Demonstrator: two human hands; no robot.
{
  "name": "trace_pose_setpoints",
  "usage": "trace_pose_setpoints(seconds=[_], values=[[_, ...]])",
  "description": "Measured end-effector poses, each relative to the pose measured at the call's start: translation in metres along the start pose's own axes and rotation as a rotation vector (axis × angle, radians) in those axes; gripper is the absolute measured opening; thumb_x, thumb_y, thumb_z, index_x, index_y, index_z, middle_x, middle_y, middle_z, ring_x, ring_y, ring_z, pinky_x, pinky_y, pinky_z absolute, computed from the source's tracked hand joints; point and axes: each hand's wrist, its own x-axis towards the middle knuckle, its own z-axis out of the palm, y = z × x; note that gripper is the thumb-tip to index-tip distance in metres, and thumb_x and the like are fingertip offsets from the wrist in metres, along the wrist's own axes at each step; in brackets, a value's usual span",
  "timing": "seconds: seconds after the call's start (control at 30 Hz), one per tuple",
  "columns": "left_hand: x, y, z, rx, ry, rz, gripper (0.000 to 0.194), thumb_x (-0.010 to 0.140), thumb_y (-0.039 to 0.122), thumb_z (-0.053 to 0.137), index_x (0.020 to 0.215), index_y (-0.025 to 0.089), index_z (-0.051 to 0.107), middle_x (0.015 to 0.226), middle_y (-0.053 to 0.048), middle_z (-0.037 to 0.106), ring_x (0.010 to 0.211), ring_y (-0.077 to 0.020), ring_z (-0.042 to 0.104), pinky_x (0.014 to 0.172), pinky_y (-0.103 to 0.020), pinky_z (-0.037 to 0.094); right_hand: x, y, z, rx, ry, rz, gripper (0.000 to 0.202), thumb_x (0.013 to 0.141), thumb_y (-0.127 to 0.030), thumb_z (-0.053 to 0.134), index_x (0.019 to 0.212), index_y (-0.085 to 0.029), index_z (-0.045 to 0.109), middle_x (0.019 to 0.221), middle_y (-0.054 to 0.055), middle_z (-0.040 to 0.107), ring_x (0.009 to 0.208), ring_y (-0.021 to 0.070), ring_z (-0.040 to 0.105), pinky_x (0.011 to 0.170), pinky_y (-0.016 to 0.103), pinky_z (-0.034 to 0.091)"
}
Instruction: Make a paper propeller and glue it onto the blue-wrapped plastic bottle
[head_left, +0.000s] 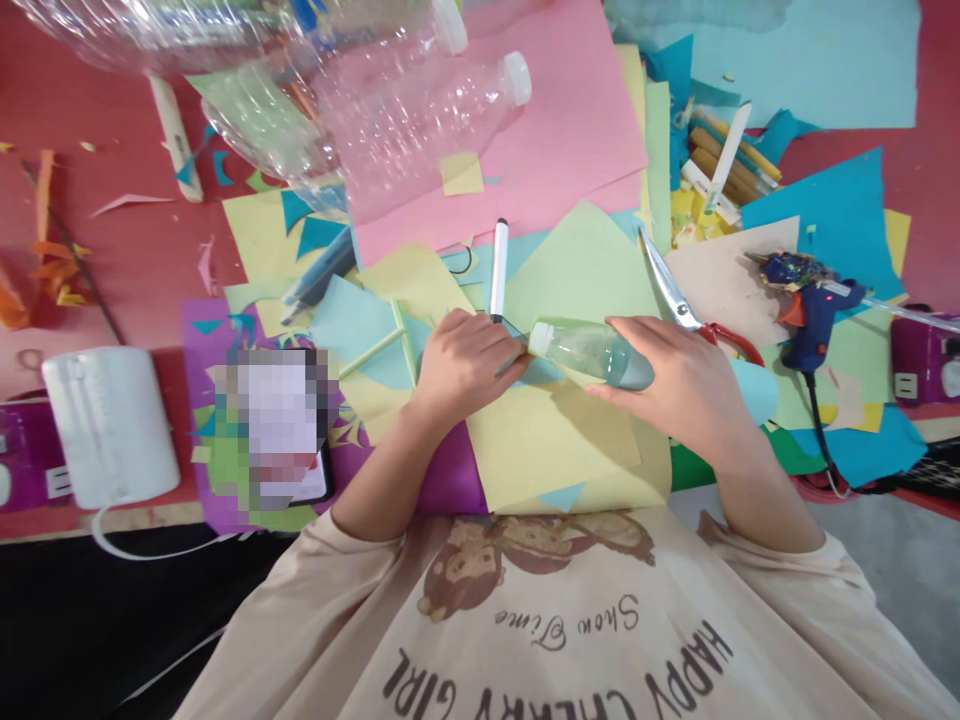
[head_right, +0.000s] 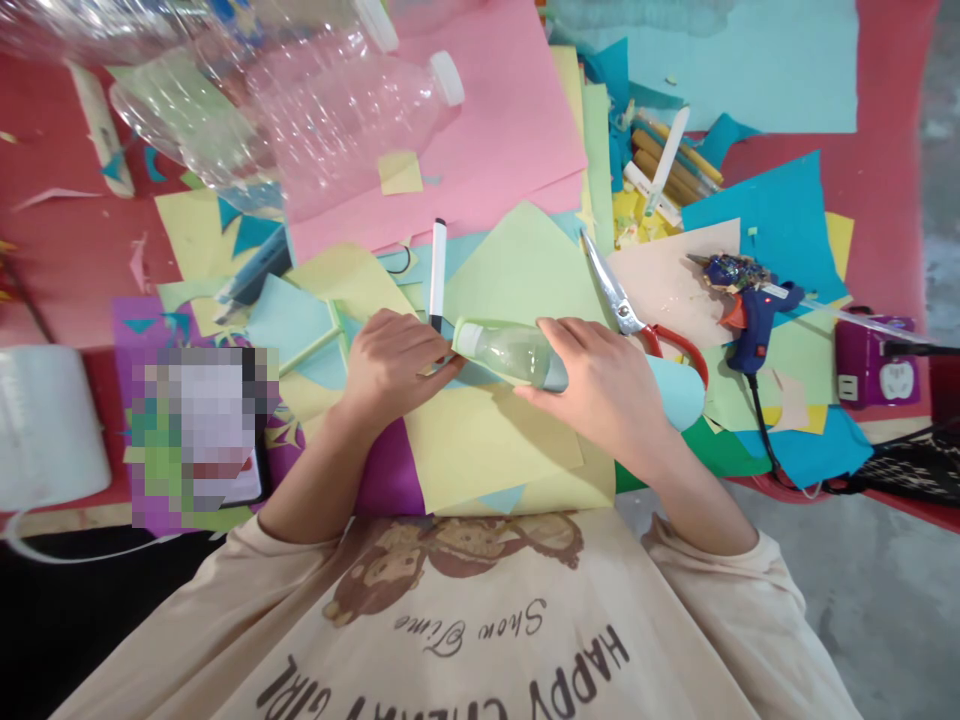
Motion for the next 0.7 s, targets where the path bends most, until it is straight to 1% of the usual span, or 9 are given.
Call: trace_pose_setpoints(seconds=[0.1,0.23,0.33,0.4,0.47,0.53,0.6,0.7], values=[[0.0,0.0,0.001,-0.032,-0.03,-0.019,0.025,0.088,0.023,0.055,0.064,0.021,0.055,0.057,0.002,0.058,0.058,-0.014,0.052,0.058,-0.031,0.036,0.0,0.0,0.001,0.001,0.0,-0.002,0.048,0.085,-0.049,0.061,0.118,-0.016,0.059,0.112,0.014,0.07,0.098,0.0278,0.067,0.075,0.038,0.051],[0.0,0.0,0.002,-0.034,-0.042,-0.027,0.027,0.088,0.021,0.053,0.062,0.021,0.054,0.055,0.002,0.058,0.055,-0.0135,0.052,0.057,-0.03,0.037,0.0,0.0,0.001,0.002,0.014,-0.004,0.048,0.084,-0.05,0.061,0.118,-0.015,0.059,0.112,0.014,0.07,0.099,0.0281,0.067,0.074,0.037,0.052],[0.002,0.002,-0.003,-0.119,-0.057,-0.071,0.019,0.084,0.021,0.052,0.065,0.021,0.054,0.057,0.001,0.058,0.057,-0.015,0.053,0.057,-0.032,0.038,-0.002,0.0,-0.001,0.007,0.02,-0.013,0.048,0.084,-0.049,0.062,0.118,-0.015,0.059,0.113,0.014,0.07,0.099,0.0282,0.067,0.074,0.038,0.052],[0.003,0.003,-0.008,-0.266,-0.055,-0.135,0.011,0.08,0.019,0.05,0.071,0.02,0.056,0.061,0.0,0.059,0.059,-0.0155,0.054,0.06,-0.033,0.042,-0.005,0.0,-0.003,0.011,0.032,-0.026,0.048,0.084,-0.048,0.063,0.118,-0.015,0.059,0.114,0.014,0.07,0.099,0.0284,0.067,0.075,0.038,0.053],[0.003,0.006,-0.011,-0.476,-0.025,-0.275,0.01,0.081,0.018,0.05,0.076,0.02,0.058,0.066,-0.001,0.061,0.062,-0.0145,0.056,0.063,-0.032,0.046,-0.007,-0.001,-0.005,0.023,0.034,-0.046,0.047,0.084,-0.046,0.064,0.119,-0.014,0.059,0.115,0.014,0.07,0.1,0.0285,0.067,0.076,0.039,0.053],[0.003,0.008,-0.012,-0.702,0.019,-0.433,0.008,0.084,0.021,0.054,0.079,0.02,0.058,0.07,0.0,0.063,0.065,-0.0126,0.058,0.062,-0.029,0.048,-0.011,-0.002,-0.008,0.043,0.031,-0.067,0.047,0.084,-0.045,0.064,0.119,-0.014,0.059,0.115,0.014,0.07,0.101,0.0285,0.067,0.078,0.04,0.054],[0.003,0.01,-0.01,-0.895,0.04,-0.541,0.012,0.085,0.03,0.062,0.08,0.019,0.059,0.072,-0.001,0.063,0.066,-0.0114,0.061,0.061,-0.025,0.05,-0.013,-0.003,-0.009,0.06,0.03,-0.081,0.046,0.085,-0.044,0.064,0.119,-0.014,0.059,0.114,0.013,0.07,0.101,0.0281,0.067,0.08,0.041,0.054],[0.003,0.012,-0.005,-1.077,0.01,-0.636,0.026,0.081,0.043,0.067,0.083,0.018,0.062,0.073,-0.002,0.065,0.067,-0.0117,0.063,0.061,-0.025,0.052,-0.016,-0.004,-0.01,0.071,0.034,-0.104,0.045,0.086,-0.044,0.062,0.121,-0.016,0.058,0.114,0.012,0.07,0.102,0.0272,0.067,0.083,0.041,0.054]])
